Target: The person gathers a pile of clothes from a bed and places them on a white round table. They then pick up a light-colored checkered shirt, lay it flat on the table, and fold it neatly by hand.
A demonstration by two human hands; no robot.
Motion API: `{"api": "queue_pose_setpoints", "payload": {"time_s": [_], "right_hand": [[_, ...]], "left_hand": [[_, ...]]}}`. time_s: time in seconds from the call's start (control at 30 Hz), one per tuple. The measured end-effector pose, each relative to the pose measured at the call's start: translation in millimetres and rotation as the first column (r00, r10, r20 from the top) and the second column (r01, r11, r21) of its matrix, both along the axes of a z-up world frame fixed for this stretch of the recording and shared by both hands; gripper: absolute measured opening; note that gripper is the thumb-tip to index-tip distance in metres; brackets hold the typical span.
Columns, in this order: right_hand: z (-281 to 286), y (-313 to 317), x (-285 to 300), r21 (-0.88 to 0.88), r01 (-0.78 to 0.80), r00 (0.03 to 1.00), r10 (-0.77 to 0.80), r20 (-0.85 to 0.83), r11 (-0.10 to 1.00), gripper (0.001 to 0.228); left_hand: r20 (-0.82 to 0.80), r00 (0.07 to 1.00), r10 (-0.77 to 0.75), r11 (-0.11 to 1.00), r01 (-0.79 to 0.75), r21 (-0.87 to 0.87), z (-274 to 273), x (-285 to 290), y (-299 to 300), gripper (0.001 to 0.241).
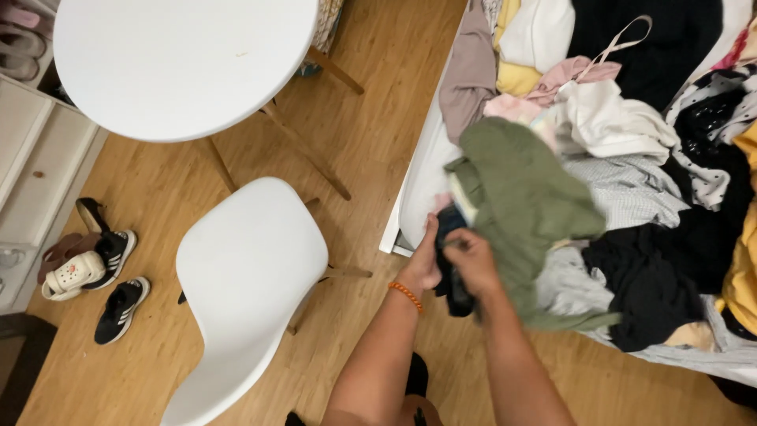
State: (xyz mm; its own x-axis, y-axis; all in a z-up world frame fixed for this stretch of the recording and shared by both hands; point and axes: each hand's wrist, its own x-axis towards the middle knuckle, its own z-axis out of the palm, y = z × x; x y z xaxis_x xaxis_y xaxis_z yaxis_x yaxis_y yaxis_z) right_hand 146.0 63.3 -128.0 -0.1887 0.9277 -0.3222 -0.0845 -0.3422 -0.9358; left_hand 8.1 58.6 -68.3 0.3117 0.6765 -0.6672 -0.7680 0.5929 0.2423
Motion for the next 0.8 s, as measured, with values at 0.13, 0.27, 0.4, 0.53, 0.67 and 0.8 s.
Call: {"api": "queue_pose_setpoints", "payload": {"time_s": [0.13, 0.27, 0.4, 0.53, 0.67, 0.8], "right_hand": [[22.6, -11.5, -17.4, 0.111, -0.063, 0.998, 0.065, -0.014, 0.992, 0.014], [82.1, -7.1, 27.7, 0.109, 0.082, 0.951, -0.11, 0.287, 0.991, 0.022], [90.7, 16.2, 80.9, 0.433, 0.387, 0.613, -0.578, 0.539, 0.814, 0.054], [31.1, 54.1, 114.1, -0.102, 0.574, 0.799, -0.53, 0.283, 0.812, 0.116], [16.3, 40.2, 108.4, -0.078, 0.33, 0.934, -0.313, 0.173, 0.941, 0.072], [32.1, 17.8, 87.7, -0.112, 0.265, 0.962, -0.256, 0.091, 0.958, 0.061]], "left_hand": [[-0.056, 0.997, -0.048, 0.998, 0.045, -0.043, -69.7, -11.7, -8.3, 0.058], [-0.294, 0.956, -0.023, 0.999, 0.011, -0.044, -37.9, 13.2, 3.5, 0.05], [-0.333, 0.92, 0.206, 0.978, -0.199, 0.056, -37.8, 31.3, 1.2, 0.06], [-0.389, 0.905, 0.174, 0.978, -0.203, -0.035, 13.7, 33.4, 2.4, 0.066], [-0.334, 0.94, 0.064, 0.997, -0.044, 0.068, -4.9, 23.1, -3.3, 0.063], [-0.163, 0.987, 0.001, 0.998, 0.009, 0.057, 5.6, 3.4, -24.7, 0.059]]}}
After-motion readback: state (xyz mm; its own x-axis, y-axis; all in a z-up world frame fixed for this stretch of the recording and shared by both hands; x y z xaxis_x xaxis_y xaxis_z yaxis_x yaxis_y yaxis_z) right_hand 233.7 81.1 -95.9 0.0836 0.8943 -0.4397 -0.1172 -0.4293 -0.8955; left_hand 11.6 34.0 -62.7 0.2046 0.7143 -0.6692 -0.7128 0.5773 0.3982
